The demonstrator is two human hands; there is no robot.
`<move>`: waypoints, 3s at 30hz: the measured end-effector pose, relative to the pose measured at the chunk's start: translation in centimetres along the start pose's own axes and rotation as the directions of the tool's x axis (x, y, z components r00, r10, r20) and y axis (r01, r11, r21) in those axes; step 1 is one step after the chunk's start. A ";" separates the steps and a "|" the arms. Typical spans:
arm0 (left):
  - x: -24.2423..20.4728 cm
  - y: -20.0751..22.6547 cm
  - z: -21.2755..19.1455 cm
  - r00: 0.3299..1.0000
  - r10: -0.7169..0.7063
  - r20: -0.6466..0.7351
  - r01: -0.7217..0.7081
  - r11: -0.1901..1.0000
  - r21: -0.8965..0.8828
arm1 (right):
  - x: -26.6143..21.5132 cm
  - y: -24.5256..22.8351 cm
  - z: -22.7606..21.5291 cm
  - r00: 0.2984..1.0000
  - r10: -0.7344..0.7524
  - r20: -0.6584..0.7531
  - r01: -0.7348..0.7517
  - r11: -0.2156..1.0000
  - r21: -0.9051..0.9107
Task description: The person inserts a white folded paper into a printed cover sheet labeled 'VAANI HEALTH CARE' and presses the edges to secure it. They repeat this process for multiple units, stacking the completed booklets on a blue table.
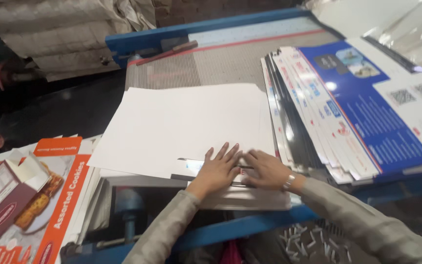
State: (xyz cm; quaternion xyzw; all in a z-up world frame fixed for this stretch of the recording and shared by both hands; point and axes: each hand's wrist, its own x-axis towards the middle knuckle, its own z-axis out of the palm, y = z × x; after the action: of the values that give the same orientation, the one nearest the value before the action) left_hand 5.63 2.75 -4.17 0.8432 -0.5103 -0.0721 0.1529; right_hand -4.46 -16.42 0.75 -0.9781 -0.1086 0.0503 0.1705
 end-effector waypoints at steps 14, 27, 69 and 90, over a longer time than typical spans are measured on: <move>-8.5 8.3 -0.8 0.826 0.197 -0.528 -0.251 0.968 -0.031 | -6.7 -3.3 4.9 0.864 0.161 -0.477 0.015 0.939 0.345; -7.1 9.0 0.0 0.692 0.177 -0.700 -0.177 0.981 0.073 | -6.6 -4.7 5.2 0.765 0.044 -0.643 0.145 0.960 0.238; -13.3 -2.4 -5.9 0.571 -0.252 -0.781 0.352 0.935 -0.045 | -16.1 24.8 -18.6 -0.255 0.049 -0.966 -0.284 0.951 0.123; -10.3 -1.2 0.1 0.871 -0.059 -0.487 0.117 0.989 0.090 | -27.6 36.7 -10.2 -0.073 0.579 -0.812 -0.844 0.398 0.359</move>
State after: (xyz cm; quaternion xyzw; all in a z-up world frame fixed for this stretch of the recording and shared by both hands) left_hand 1.78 12.31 -5.03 0.8644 -0.4203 0.1634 0.2225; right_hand -22.73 -59.80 -0.63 -0.7589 0.5274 -0.3817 0.0127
